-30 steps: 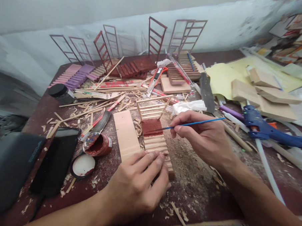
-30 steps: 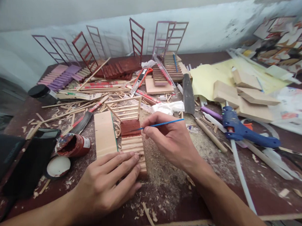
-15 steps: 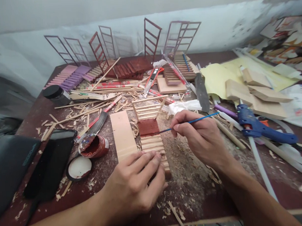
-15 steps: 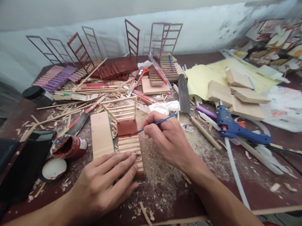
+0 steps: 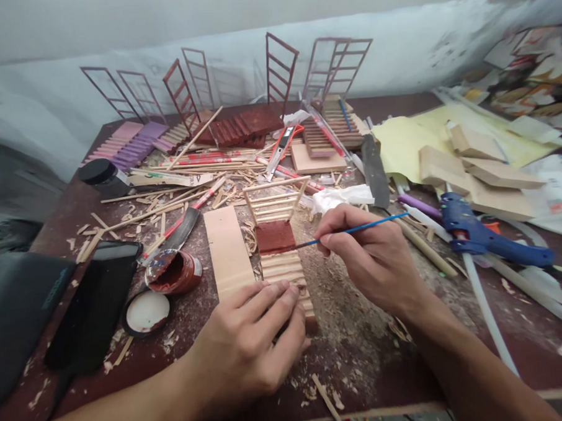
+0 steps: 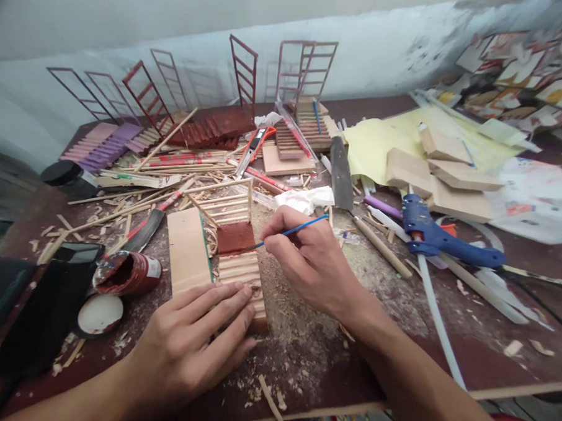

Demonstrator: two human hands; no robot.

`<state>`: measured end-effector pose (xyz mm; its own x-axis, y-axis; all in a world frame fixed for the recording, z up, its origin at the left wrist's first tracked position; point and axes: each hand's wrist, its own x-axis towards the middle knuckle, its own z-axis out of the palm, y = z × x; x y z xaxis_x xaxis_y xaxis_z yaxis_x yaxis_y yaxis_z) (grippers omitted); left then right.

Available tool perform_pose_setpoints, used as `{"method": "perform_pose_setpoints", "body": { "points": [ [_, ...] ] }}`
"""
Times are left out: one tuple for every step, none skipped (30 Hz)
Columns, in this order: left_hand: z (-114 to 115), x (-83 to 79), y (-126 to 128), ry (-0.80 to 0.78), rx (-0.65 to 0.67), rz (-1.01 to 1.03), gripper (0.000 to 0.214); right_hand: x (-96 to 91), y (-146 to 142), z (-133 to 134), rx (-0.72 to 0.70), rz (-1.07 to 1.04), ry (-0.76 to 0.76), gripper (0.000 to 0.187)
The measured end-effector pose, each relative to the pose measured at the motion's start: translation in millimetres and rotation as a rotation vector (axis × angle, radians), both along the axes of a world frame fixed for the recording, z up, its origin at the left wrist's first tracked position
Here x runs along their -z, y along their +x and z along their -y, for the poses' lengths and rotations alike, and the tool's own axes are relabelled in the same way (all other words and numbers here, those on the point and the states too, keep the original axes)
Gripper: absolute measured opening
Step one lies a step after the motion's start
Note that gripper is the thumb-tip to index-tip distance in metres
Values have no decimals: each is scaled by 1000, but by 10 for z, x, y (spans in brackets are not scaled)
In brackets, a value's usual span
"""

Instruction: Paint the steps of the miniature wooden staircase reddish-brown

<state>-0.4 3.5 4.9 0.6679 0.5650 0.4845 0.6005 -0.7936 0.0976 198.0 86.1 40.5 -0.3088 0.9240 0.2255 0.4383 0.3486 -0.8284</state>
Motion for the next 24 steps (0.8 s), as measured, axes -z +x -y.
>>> {"method": "perform_pose_setpoints", "body": {
  "points": [
    [1,2,-1,1,0,-5,23,-1,5,0,6,9,14,18],
    [3,3,-2,1,-2,-11,23,-2,12,1,13,21,26,18],
    [6,4,-2,2,-5,-14,24,-4,20,4,21,30,35,18],
    [7,5,-3,2,-7,-18,24,-5,27,6,33,31,43,18],
    [9,7,-3,6,-7,-19,24,-6,35,9,44,26,50,17],
    [10,9,-3,11,-5,-20,24,-6,44,10,54,19,51,17],
    [9,11,-3,14,-5,-23,23,-6,52,10,60,15,53,17],
    [8,14,-3,16,-4,-27,23,-5,61,9,60,19,59,17],
    [5,16,-3,18,-4,-33,23,-4,70,6,62,32,72,17],
    [3,18,-4,18,-5,-41,23,-4,80,2,73,47,91,17],
    [0,19,-4,19,-6,-48,24,-6,89,-2,104,53,115,18],
    [-1,19,-5,20,-8,-55,24,-10,98,-6,149,44,146,18],
    [-1,18,-6,25,-6,-59,24,-17,104,-8,204,14,178,19],
    [1,16,-8,32,-3,-61,25,-25,109,-9,258,-32,205,19],
    [6,14,-9,40,3,-62,25,-35,109,-8,301,-90,228,19],
    [14,12,-9,51,10,-61,25,-43,107,-7,324,-156,239,19],
    [24,12,-10,63,21,-61,26,-49,101,-5,330,-221,244,18],
    [36,12,-10,77,35,-63,26,-50,91,-3,323,-284,247,18],
    [48,13,-11,90,54,-66,26,-48,79,-3,310,-338,248,17],
    [59,15,-11,103,74,-73,24,-41,63,-5,293,-380,254,16],
    [68,16,-12,116,94,-82,23,-33,43,-7,276,-413,269,15],
    [74,16,-13,127,113,-92,21,-25,19,-7,244,-440,266,14],
    [76,15,-14,137,127,-103,20,-21,-11,-5,202,-470,258,14],
    [75,13,-15,146,137,-113,19,-22,-48,4,159,-495,247,14]
  ]
}}
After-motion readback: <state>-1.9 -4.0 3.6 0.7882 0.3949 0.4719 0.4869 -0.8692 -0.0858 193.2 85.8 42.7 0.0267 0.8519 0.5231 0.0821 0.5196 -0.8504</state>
